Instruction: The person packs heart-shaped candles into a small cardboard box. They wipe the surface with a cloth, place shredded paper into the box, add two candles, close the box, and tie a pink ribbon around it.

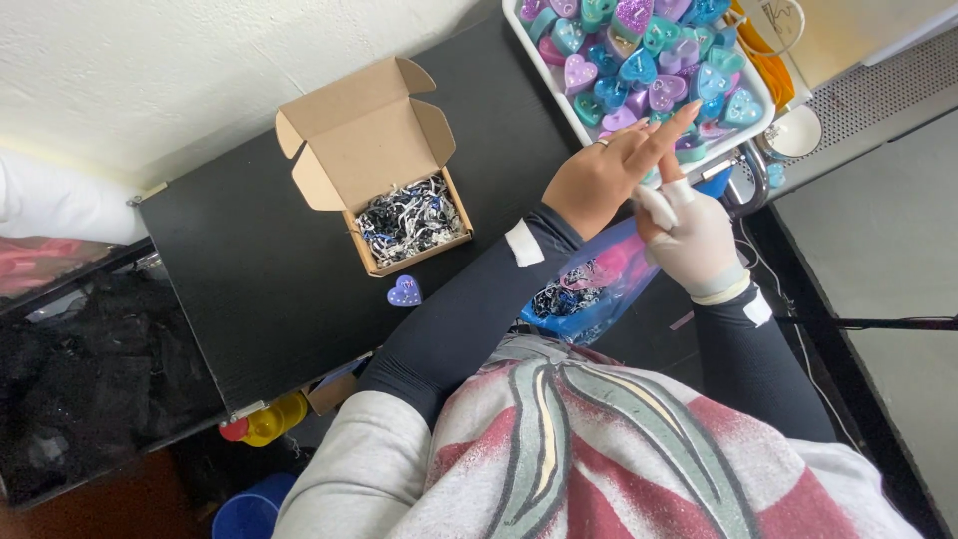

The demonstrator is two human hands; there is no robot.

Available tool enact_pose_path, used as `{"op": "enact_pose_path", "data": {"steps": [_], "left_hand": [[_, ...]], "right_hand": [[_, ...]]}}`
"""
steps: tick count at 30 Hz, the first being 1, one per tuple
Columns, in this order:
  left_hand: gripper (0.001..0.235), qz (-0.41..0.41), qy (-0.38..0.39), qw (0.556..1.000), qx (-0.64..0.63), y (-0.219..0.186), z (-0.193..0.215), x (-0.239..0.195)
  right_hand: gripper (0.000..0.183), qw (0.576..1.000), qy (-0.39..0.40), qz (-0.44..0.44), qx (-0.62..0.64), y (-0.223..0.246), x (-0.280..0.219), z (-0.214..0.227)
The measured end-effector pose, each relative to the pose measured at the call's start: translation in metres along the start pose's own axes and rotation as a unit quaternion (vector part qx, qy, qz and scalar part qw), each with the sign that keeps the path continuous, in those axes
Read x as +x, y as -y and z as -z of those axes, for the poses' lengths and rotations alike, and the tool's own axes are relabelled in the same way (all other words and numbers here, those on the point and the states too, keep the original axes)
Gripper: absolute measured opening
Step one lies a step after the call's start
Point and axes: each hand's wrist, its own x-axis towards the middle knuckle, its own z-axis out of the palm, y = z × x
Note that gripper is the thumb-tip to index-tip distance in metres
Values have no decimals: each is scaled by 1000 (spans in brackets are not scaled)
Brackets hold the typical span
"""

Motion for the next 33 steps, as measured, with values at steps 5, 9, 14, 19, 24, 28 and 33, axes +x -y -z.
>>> {"op": "enact_pose_path", "data": {"steps": [5,9,14,19,24,28,33], "left_hand": [[92,197,-57,957,-207,-28,44,5],[93,328,-32,868,-371,-32,73,-20],[85,362,-40,721,-590,-19,103,-63],[92,391,-26,714,-580,-28,144,-91],[96,394,-79,720,-566,-31,158,-123],[96,407,-123,707,-565,-33,167,-136],[94,420,-145,687,-575,-37,170,-149]], "right_hand": [[19,974,-104,-56,195,9,8,7],[25,917,-130,-118,358,2,7,0],[27,873,-92,-166,449,10,13,-17],[26,791,-10,-135,597,78,32,-22],[21,790,167,-30,589,113,22,-42],[18,771,77,-43,631,129,9,-68],[26,760,-33,-39,648,141,-3,-82]]}}
